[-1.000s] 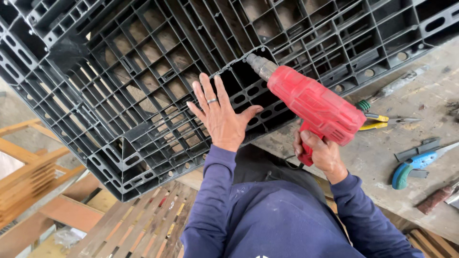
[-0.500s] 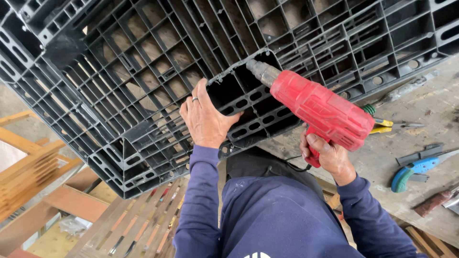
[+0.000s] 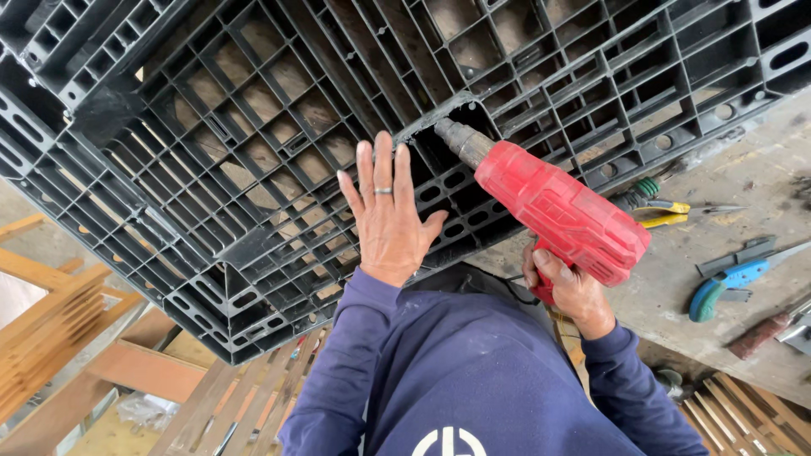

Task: The person repairs a hole in a black plastic crate by melting plastic with a heat gun and then smoothing the molten plastic using a soldering iron tool.

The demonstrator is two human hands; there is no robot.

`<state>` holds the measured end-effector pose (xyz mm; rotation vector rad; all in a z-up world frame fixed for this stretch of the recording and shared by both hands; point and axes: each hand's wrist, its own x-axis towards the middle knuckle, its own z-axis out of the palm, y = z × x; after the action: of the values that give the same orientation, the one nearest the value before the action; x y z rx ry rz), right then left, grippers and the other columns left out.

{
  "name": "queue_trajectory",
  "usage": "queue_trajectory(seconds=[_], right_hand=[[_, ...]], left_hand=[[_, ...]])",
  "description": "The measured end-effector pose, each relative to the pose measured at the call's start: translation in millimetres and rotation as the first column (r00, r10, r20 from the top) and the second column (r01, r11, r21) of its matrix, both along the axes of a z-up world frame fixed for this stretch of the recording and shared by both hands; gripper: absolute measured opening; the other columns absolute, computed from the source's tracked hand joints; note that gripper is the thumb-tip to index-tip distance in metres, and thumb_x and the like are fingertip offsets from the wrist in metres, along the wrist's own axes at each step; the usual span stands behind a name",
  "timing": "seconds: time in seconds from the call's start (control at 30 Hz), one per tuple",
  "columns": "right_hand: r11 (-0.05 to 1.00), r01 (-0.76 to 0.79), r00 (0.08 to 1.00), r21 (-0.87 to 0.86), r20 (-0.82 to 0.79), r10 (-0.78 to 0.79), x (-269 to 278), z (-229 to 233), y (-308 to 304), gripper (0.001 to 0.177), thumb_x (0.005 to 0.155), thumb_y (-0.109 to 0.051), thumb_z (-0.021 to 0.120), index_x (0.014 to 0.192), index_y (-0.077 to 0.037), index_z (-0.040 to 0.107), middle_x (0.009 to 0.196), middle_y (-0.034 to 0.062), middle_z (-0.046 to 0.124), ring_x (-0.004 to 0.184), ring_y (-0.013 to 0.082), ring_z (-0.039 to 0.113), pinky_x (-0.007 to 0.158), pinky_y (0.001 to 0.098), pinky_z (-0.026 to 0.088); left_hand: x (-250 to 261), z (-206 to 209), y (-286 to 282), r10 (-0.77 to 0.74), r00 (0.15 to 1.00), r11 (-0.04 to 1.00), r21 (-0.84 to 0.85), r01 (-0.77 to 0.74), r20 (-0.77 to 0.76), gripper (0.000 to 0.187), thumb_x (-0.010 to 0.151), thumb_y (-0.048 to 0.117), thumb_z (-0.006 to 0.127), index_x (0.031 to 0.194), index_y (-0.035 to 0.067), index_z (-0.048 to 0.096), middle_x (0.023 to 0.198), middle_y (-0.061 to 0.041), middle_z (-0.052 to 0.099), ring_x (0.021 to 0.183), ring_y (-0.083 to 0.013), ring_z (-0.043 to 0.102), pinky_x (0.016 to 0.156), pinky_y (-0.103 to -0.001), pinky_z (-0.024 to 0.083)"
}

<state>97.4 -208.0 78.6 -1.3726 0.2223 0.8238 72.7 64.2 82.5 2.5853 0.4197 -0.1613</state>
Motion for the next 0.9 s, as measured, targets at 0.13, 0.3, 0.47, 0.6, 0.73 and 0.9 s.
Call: queue_trajectory(seconds=[0.13,0.3,0.47,0.6,0.73,0.9], right_hand=[[0.997,-0.083,0.996,-0.007,0.035,0.083,5,5,-2,0.019,0.104,-0.020,0.061,0.099,-0.002,0.059,0.071,0.0058,0.058,0.061,0.0151,0.056,0.058,0.0307,0.048],[0.978,-0.123,0.992,-0.166,-0.060,0.114,2,16,1,0.021,0.101,-0.024,0.061,0.096,-0.004,0.061,0.066,0.0023,0.057,0.054,0.0112,0.055,0.049,0.0270,0.045],[0.967,-0.138,0.990,-0.216,0.004,0.142,-8,23,8,0.020,0.103,-0.024,0.060,0.102,-0.004,0.062,0.065,0.0015,0.057,0.054,0.0104,0.053,0.049,0.0265,0.043],[0.978,-0.084,0.995,-0.191,0.037,0.093,-17,27,17,0.018,0.101,-0.020,0.061,0.110,-0.004,0.062,0.075,0.0003,0.058,0.059,0.0099,0.056,0.052,0.0267,0.047],[0.979,-0.082,0.994,-0.189,0.049,0.093,-24,34,20,0.019,0.102,-0.019,0.059,0.114,-0.004,0.061,0.079,-0.0003,0.058,0.061,0.0096,0.055,0.053,0.0264,0.046],[0.959,-0.099,0.990,-0.265,0.072,0.122,-32,36,18,0.018,0.102,-0.016,0.060,0.114,-0.003,0.062,0.076,0.0006,0.059,0.061,0.0103,0.056,0.055,0.0272,0.047]], left_hand=[[18,-2,12,0.032,0.999,0.999,-0.005,-0.032,-0.039,0.125,0.062,0.037,0.096,0.159,0.001,0.026,0.170,-0.015,0.020,0.160,-0.0398,0.014,0.127,-0.068,0.008],[9,-8,13,-0.072,0.989,0.995,0.073,0.063,0.126,0.093,0.077,0.048,0.091,0.154,0.022,0.045,0.172,-0.007,0.020,0.161,-0.0377,0.012,0.129,-0.066,0.009],[-8,-29,10,-0.129,0.990,0.988,0.090,0.123,0.063,0.081,0.083,0.046,0.086,0.153,0.022,0.052,0.170,-0.006,0.021,0.158,-0.0380,0.016,0.125,-0.068,0.008],[-12,-18,-4,-0.085,0.995,0.987,0.145,0.076,0.056,0.066,0.082,0.037,0.082,0.141,0.020,0.058,0.161,-0.008,0.034,0.147,-0.0389,0.032,0.121,-0.064,0.020],[-15,-16,-25,-0.084,0.989,0.993,0.087,0.074,0.118,0.048,0.101,0.016,0.075,0.147,0.019,0.059,0.151,-0.003,0.046,0.133,-0.0287,0.046,0.115,-0.046,0.039],[3,-13,-25,-0.041,0.978,0.999,-0.014,0.044,0.205,0.063,0.090,0.030,0.075,0.143,0.006,0.053,0.132,-0.018,0.053,0.118,-0.0374,0.053,0.103,-0.049,0.043]])
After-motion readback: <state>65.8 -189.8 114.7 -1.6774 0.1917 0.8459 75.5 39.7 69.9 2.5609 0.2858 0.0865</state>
